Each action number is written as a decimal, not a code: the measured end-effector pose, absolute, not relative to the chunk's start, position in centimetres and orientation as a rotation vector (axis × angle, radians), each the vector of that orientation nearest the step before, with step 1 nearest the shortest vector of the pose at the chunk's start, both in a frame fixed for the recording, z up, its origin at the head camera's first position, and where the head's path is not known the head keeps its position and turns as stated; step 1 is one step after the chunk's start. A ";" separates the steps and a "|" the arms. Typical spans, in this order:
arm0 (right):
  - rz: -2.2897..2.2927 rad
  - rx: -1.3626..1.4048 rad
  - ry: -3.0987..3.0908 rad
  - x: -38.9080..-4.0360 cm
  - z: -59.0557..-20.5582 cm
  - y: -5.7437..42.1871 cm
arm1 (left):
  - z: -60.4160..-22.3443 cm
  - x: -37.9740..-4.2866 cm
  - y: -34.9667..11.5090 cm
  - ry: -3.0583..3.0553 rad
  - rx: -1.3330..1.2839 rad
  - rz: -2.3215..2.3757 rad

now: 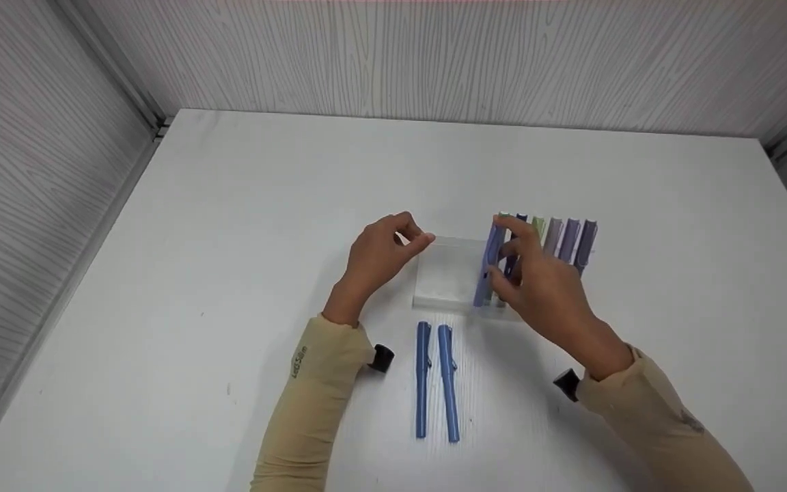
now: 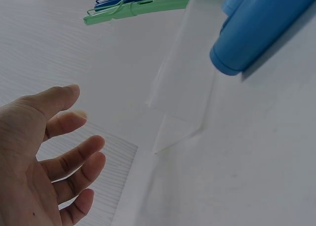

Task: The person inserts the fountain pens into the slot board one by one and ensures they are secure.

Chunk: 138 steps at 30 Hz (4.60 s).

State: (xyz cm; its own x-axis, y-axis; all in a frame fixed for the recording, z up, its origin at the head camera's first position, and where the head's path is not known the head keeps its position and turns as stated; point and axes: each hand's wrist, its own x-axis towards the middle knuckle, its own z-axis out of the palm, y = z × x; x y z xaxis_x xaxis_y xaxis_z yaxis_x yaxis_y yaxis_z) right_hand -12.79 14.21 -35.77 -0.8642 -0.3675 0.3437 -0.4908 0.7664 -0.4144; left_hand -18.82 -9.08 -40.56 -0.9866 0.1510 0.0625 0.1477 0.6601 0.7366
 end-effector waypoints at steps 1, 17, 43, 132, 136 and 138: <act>0.724 0.673 -2.701 -12.9 -35.9 14.2 | -40.6 -18.8 -9.1 2.859 0.257 1.270; 0.713 0.593 -2.719 -13.6 -37.0 13.9 | -40.6 -18.8 -9.0 2.859 0.254 1.278; 0.869 0.555 -2.844 -14.3 -38.3 13.9 | -40.9 -18.8 -9.0 2.878 0.226 1.255; 0.778 0.733 -3.007 -11.2 -39.2 14.0 | -40.8 -18.9 -8.9 2.872 0.225 1.244; 0.860 0.796 -3.047 -10.9 -39.7 14.2 | -40.8 -18.9 -8.9 2.868 0.219 1.239; 0.898 0.817 -3.075 -10.8 -39.9 14.2 | -40.8 -19.0 -8.9 2.866 0.214 1.235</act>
State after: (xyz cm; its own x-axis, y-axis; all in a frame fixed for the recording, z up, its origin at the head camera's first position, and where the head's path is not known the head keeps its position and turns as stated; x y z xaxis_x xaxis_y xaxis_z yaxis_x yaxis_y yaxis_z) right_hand -10.82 14.23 -39.87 -0.8653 -0.5009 -0.0187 -0.4121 0.7321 -0.5424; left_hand -18.95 -8.86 -40.78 -0.9906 0.1304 0.0416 0.1198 0.6792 0.7241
